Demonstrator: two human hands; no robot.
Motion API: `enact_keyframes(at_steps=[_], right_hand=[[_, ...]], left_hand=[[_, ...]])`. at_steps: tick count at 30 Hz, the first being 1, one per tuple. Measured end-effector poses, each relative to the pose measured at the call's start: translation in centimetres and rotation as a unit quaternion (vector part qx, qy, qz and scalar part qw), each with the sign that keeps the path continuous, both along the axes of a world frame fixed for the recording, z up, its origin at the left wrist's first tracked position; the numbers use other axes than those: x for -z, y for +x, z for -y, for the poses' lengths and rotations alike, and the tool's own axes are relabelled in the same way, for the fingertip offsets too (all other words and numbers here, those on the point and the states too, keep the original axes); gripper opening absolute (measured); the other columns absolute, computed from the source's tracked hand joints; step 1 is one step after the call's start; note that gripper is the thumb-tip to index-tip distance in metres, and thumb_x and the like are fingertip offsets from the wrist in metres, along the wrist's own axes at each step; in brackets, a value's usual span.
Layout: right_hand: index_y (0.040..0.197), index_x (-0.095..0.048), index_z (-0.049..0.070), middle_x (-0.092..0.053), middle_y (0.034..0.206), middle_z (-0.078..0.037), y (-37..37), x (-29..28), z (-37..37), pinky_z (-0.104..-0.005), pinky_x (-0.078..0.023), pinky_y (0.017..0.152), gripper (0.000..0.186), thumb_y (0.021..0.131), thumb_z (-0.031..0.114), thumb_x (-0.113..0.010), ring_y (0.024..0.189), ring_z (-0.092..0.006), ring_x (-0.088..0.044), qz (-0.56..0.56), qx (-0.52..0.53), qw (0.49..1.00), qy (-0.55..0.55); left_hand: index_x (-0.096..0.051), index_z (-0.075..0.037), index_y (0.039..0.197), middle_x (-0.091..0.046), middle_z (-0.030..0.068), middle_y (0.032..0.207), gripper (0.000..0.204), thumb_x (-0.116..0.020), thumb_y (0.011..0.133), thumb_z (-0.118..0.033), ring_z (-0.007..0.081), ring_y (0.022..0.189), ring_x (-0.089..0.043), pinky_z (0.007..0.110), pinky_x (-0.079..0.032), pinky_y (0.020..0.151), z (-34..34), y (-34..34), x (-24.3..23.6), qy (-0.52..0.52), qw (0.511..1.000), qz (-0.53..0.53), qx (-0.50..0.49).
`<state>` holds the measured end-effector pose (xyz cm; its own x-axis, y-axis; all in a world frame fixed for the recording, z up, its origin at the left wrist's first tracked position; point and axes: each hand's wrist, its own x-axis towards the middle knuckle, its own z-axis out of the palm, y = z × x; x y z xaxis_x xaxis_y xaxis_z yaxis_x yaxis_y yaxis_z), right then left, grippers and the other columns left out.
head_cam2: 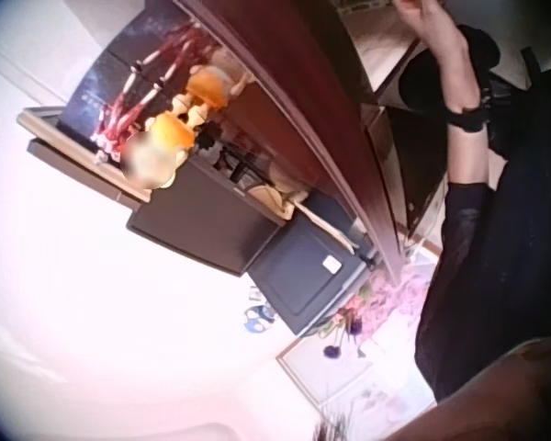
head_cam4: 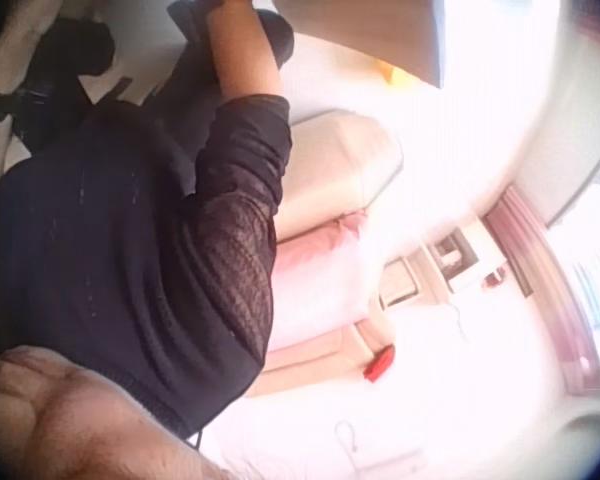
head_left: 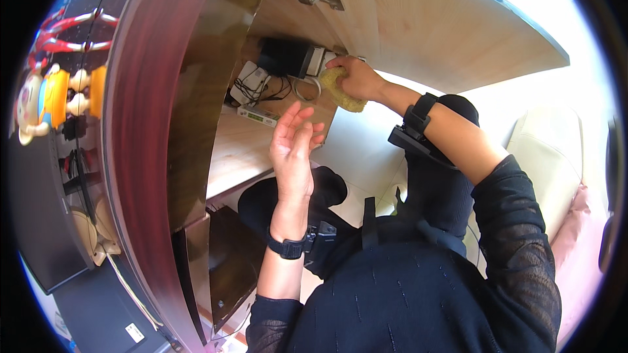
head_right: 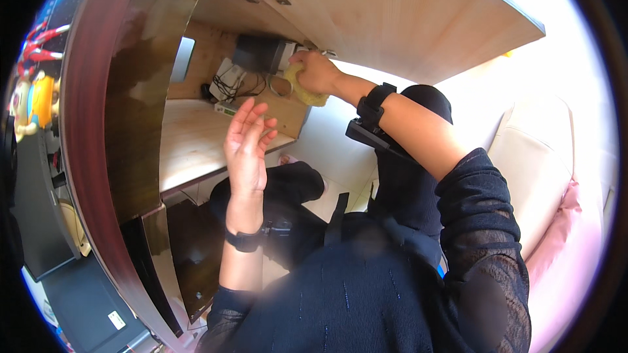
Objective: The person walks through the house holding a yellow cloth, then opens a cabinet under a TV stand. They remove several items including a yellow plastic container, a black box, a white box, a router, a small box, and a roll of tape. The person wipes each item with the cloth and places them on the floor, then wipes the inside of the cabinet.
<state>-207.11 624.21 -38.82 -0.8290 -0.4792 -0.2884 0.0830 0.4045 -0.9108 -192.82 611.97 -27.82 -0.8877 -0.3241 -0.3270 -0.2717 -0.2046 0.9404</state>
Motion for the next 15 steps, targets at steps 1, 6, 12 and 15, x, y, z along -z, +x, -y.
enact_keyframes(at_steps=[1, 6, 12, 15], right_hand=[[0.117, -0.06, 0.004, -0.063, 0.107, -0.02, -0.5, 0.2, 0.1, -0.0353, -0.049, 0.087, 0.042, 0.076, 0.004, -0.054, 0.1, -0.03, -0.062, 0.007, 0.001, 1.0, -0.019], [0.116, -0.061, 0.004, -0.062, 0.11, -0.023, -1.3, 0.9, 0.4, -0.0396, -0.05, 0.087, 0.043, 0.073, 0.005, -0.054, 0.099, -0.0362, -0.062, -0.011, -0.032, 0.999, -0.013], [0.114, -0.061, 0.005, -0.059, 0.109, -0.017, -0.5, -1.3, -1.0, -0.0407, -0.053, 0.077, 0.044, 0.071, -0.002, -0.057, 0.095, -0.0328, -0.062, -0.176, -0.153, 0.967, 0.105], [0.11, -0.062, 0.005, -0.059, 0.106, -0.013, 0.2, -3.0, -1.5, -0.0379, -0.054, 0.072, 0.043, 0.068, -0.004, -0.059, 0.092, -0.0306, -0.062, -0.267, -0.174, 0.927, 0.196]], left_hand=[[-0.047, -0.001, 0.131, -0.059, 0.0091, 0.118, 0.041, -0.056, 0.092, -0.008, 0.0151, 0.092, -0.061, 0.027, -0.05, 0.079, -0.2, -0.9, -0.5, 0.043, 0.999, 0.0, -0.011], [-0.045, -0.002, 0.133, -0.055, 0.0097, 0.122, 0.046, -0.057, 0.089, -0.005, 0.0186, 0.103, -0.057, 0.03, -0.048, 0.087, 0.3, -7.5, 3.0, 0.158, 0.984, -0.069, -0.046], [-0.049, -0.008, 0.126, -0.057, 0.007, 0.11, 0.045, -0.066, 0.085, -0.011, 0.0113, 0.091, -0.054, 0.028, -0.046, 0.08, 5.9, -13.0, 16.4, 0.109, 0.911, 0.165, -0.361], [-0.041, -0.009, 0.131, -0.055, 0.0043, 0.092, 0.057, -0.069, 0.085, -0.027, 0.0085, 0.066, -0.048, 0.024, -0.038, 0.052, 8.3, -13.2, 21.6, 0.081, 0.919, 0.168, -0.348]])
